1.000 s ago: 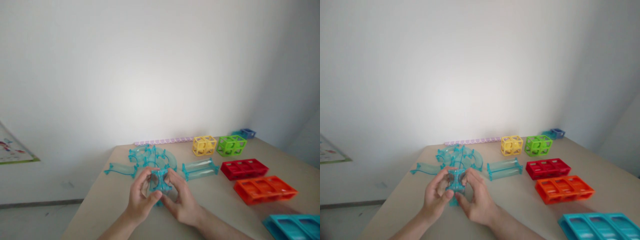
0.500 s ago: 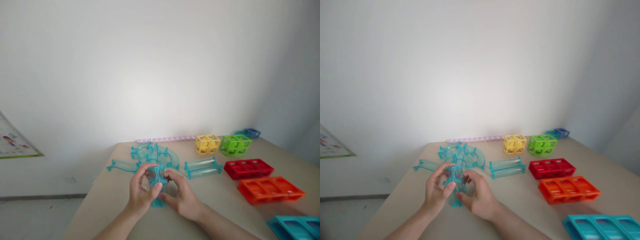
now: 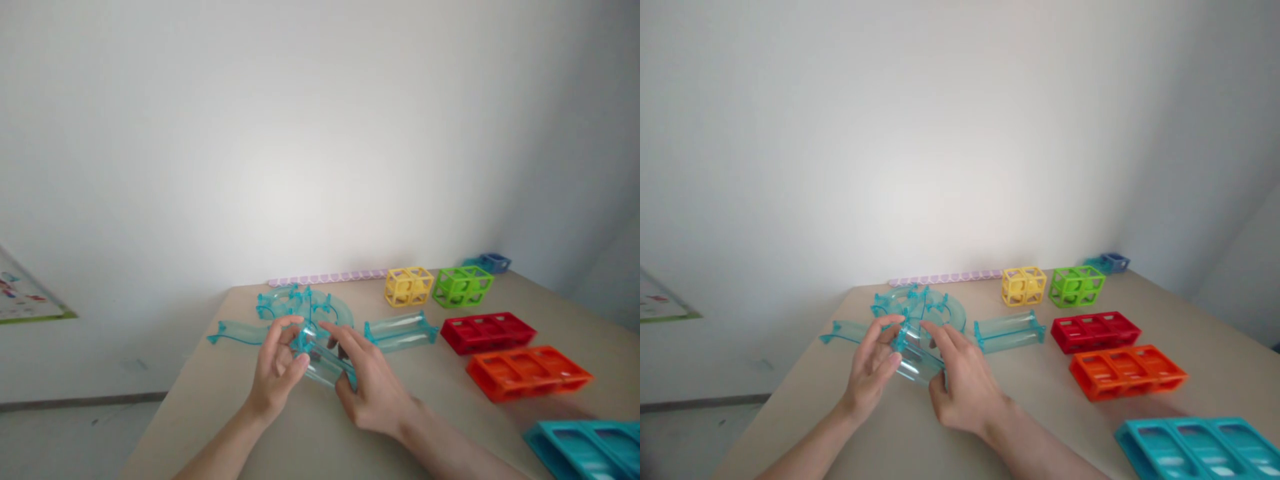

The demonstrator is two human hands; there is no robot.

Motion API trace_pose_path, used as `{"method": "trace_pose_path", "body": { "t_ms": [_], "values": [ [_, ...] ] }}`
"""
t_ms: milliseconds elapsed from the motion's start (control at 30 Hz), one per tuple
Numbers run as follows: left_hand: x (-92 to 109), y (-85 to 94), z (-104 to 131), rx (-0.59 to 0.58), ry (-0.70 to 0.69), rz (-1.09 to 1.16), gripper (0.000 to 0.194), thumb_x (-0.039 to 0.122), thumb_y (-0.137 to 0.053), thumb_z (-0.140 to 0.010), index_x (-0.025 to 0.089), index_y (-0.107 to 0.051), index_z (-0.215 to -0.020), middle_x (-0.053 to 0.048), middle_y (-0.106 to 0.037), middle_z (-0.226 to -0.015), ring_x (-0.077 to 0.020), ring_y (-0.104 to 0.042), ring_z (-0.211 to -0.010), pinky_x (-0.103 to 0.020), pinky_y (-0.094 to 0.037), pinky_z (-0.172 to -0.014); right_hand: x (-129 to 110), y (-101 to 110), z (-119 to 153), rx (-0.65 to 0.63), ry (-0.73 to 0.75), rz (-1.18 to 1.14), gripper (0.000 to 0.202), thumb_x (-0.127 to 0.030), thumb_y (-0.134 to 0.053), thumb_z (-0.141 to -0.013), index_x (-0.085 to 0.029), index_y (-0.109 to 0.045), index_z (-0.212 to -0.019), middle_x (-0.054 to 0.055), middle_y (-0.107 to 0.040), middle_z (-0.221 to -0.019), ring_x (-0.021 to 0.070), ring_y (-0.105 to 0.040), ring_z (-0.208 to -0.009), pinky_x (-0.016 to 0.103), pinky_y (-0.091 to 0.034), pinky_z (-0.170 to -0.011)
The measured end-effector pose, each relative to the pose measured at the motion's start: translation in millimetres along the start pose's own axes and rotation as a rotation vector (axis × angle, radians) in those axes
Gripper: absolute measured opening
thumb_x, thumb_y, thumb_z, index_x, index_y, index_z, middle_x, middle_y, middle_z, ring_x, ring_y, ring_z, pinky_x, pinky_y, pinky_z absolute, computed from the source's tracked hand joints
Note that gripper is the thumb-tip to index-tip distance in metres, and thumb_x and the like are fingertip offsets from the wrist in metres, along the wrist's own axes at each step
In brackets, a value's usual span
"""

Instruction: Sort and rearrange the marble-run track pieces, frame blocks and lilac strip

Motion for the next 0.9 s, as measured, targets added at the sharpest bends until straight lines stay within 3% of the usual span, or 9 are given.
{"method": "trace_pose_path", "body": {
  "t_ms": [100,200,300,367,500,767,900],
  "values": [
    [-3.3,-9.5,1.6,-0.188,0.027,-0.17,0.042,0.02,-0.065,-0.078,0.023,-0.053,-0.119,-0.005,-0.064,-0.101,-0.0176,-0.062,-0.085,-0.027,-0.048,-0.076,-5.2,15.4,-1.5,-0.127,0.043,0.054,0.064,-0.009,-0.053,-0.064,-0.02,-0.05,-0.127,0.006,-0.062,-0.103,0.021,-0.058,-0.087,0.032,-0.047,-0.078],
    [-9.8,-21.8,6.9,-0.394,0.052,-0.337,0.045,0.01,-0.062,-0.074,0.022,-0.057,-0.117,-0.004,-0.065,-0.099,-0.0167,-0.062,-0.085,-0.026,-0.049,-0.077,5.4,34.1,-4.4,-0.038,0.008,0.157,0.029,-0.015,-0.049,-0.079,-0.018,-0.064,-0.104,0.007,-0.063,-0.095,0.0212,-0.058,-0.089,0.032,-0.045,-0.081],
    [-10.7,-35.2,13.3,-0.583,0.01,-0.51,0.049,0.008,-0.064,-0.069,0.023,-0.061,-0.116,-0.003,-0.068,-0.097,-0.0179,-0.063,-0.088,-0.028,-0.048,-0.083,32.6,47.5,-3.8,0.116,-0.235,0.472,0.032,-0.014,-0.047,-0.083,-0.015,-0.066,-0.108,0.013,-0.061,-0.107,0.0267,-0.056,-0.102,0.037,-0.043,-0.089],
    [-8.7,-41.5,15.8,-0.651,-0.036,-0.609,0.045,0.011,-0.067,-0.069,0.025,-0.064,-0.112,-0.002,-0.069,-0.097,-0.0184,-0.063,-0.091,-0.03,-0.046,-0.087,49.9,48.6,-0.6,0.106,-0.408,0.671,0.033,-0.021,-0.053,-0.083,-0.013,-0.067,-0.112,0.018,-0.059,-0.115,0.0329,-0.054,-0.106,0.042,-0.041,-0.091],
    [-8.8,-45.2,16.9,-0.685,-0.057,-0.698,0.044,0.018,-0.072,-0.069,0.027,-0.067,-0.112,-0.002,-0.07,-0.099,-0.0184,-0.063,-0.094,-0.029,-0.045,-0.089,66.0,42.2,2.1,0.016,-0.534,0.785,0.039,-0.043,-0.052,-0.09,-0.015,-0.068,-0.113,0.019,-0.062,-0.109,0.0356,-0.054,-0.102,0.044,-0.042,-0.087],
    [-12.7,-45.6,16.5,-0.659,-0.048,-0.71,0.044,0.019,-0.071,-0.072,0.029,-0.066,-0.114,-0.001,-0.069,-0.098,-0.0171,-0.062,-0.093,-0.029,-0.045,-0.089,68.6,36.6,-2.7,0.043,-0.508,0.786,0.044,-0.049,-0.051,-0.091,-0.016,-0.065,-0.117,0.017,-0.061,-0.111,0.0333,-0.052,-0.105,0.042,-0.043,-0.087],
    [-11.5,-45.8,17.3,-0.623,-0.038,-0.718,0.041,0.022,-0.07,-0.074,0.031,-0.067,-0.114,-0.001,-0.068,-0.098,-0.0169,-0.062,-0.092,-0.029,-0.046,-0.088,68.9,43.6,-2.7,0.073,-0.505,0.781,0.046,-0.051,-0.053,-0.09,-0.014,-0.066,-0.115,0.018,-0.06,-0.113,0.0337,-0.054,-0.103,0.044,-0.044,-0.087]
  ]
}}
Point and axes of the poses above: each hand's wrist, its own z-axis away from the middle knuckle, its own y-axis out of the back of the hand, x = y × z, the point moved 5 cm from there along -z, towards the middle knuckle
